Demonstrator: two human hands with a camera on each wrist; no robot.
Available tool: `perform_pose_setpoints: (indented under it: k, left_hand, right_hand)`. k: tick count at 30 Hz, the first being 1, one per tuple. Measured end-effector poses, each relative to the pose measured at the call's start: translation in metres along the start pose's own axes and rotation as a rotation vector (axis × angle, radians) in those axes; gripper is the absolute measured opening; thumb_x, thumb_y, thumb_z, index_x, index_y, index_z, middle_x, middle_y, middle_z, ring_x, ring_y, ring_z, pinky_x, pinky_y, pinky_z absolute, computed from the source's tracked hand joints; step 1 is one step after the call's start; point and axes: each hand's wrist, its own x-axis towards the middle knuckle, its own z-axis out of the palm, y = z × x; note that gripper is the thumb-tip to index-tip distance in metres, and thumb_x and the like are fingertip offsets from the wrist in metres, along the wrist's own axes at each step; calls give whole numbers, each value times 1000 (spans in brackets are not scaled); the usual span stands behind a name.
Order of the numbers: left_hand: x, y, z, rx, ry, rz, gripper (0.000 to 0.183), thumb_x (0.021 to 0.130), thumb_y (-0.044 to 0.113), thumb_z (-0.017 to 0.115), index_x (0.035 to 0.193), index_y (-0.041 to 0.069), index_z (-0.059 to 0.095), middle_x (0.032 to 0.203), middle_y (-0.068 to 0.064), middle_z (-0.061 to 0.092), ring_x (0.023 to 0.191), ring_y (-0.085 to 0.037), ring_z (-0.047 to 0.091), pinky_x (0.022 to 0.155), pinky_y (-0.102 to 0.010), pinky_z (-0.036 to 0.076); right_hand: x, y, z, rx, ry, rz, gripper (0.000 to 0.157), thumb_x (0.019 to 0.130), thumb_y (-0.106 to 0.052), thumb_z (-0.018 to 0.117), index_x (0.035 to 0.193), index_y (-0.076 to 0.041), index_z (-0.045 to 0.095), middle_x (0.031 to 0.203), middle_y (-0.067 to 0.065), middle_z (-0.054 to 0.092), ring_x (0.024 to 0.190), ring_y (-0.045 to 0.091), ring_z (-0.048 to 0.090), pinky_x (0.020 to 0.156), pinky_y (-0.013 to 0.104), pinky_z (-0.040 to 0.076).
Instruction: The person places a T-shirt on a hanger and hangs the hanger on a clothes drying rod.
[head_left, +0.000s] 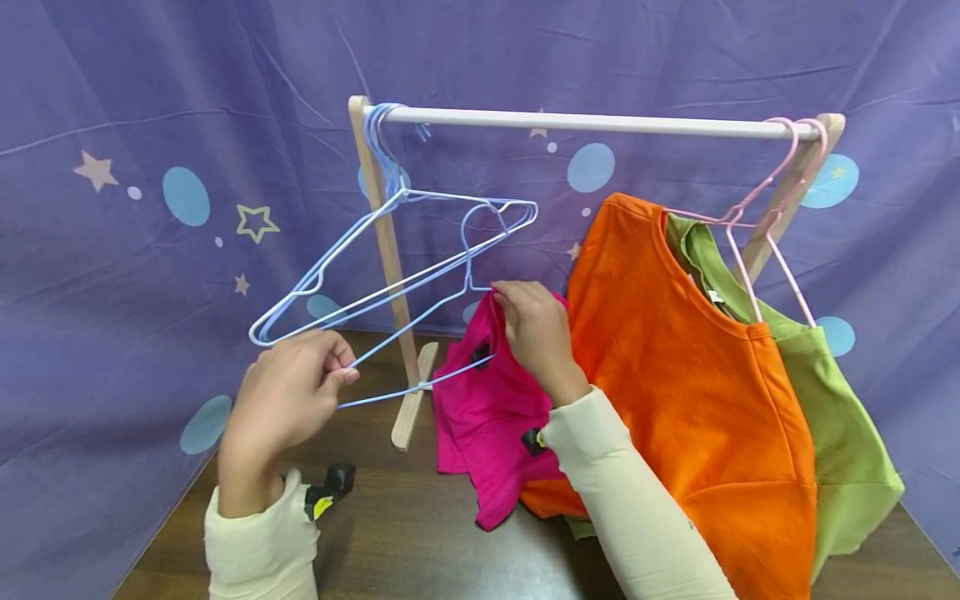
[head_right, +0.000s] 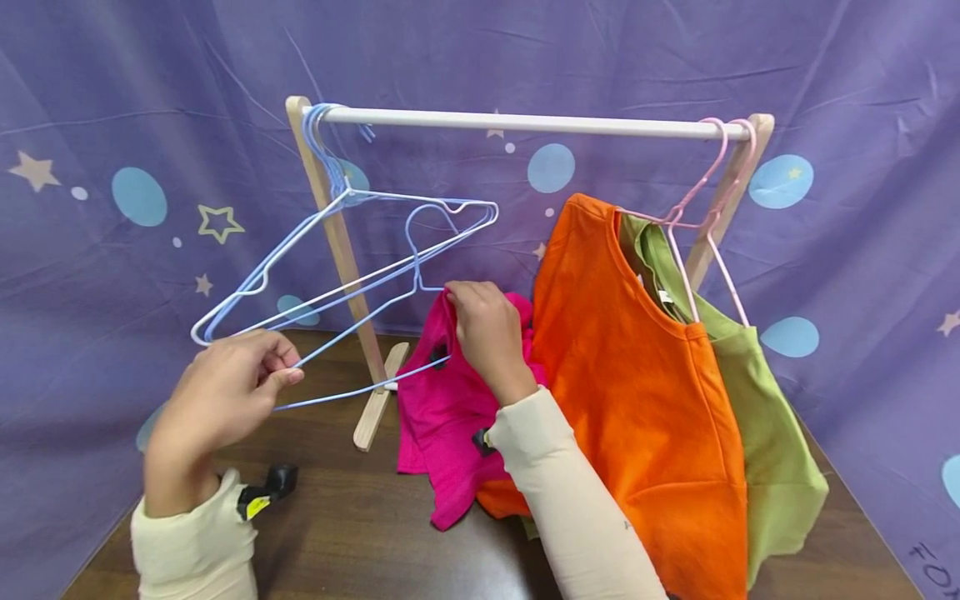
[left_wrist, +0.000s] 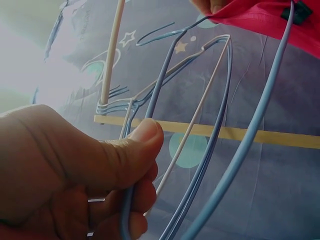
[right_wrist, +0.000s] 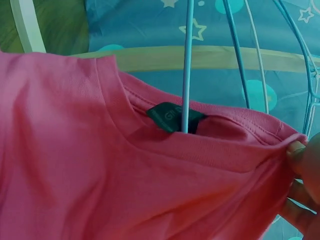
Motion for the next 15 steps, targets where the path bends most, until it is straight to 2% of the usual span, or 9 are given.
perform_pose_setpoints:
  k: [7, 12, 15]
  left_hand:
    - [3, 2, 3, 37, 16, -6, 15, 85, 10, 76, 81, 18, 64, 72, 6, 57, 64, -16, 52, 57, -39, 40]
    - [3, 1, 4, 67, 23, -8, 16, 85, 10, 78, 82, 18, 64, 73, 5, 58, 65, -17, 54, 55, -41, 42]
    - [3, 4, 4, 77, 59, -10, 16, 85, 10, 79, 82, 17, 65, 75, 4, 59, 66, -19, 57, 54, -44, 43]
  right_hand:
    - [-2, -9, 0, 16, 95, -3, 16, 98, -5, 65, 108, -1, 77, 101, 10, 77, 91, 29, 72, 83, 41, 58]
    - [-3, -16, 3, 10, 123, 3, 16, 98, -6, 64, 107, -2, 77, 101, 9, 77, 93, 27, 72, 84, 39, 58]
    - [-6, -19, 4, 3, 136, 10, 16, 99, -6, 64, 107, -3, 78, 102, 8, 77, 94, 26, 72, 84, 38, 58]
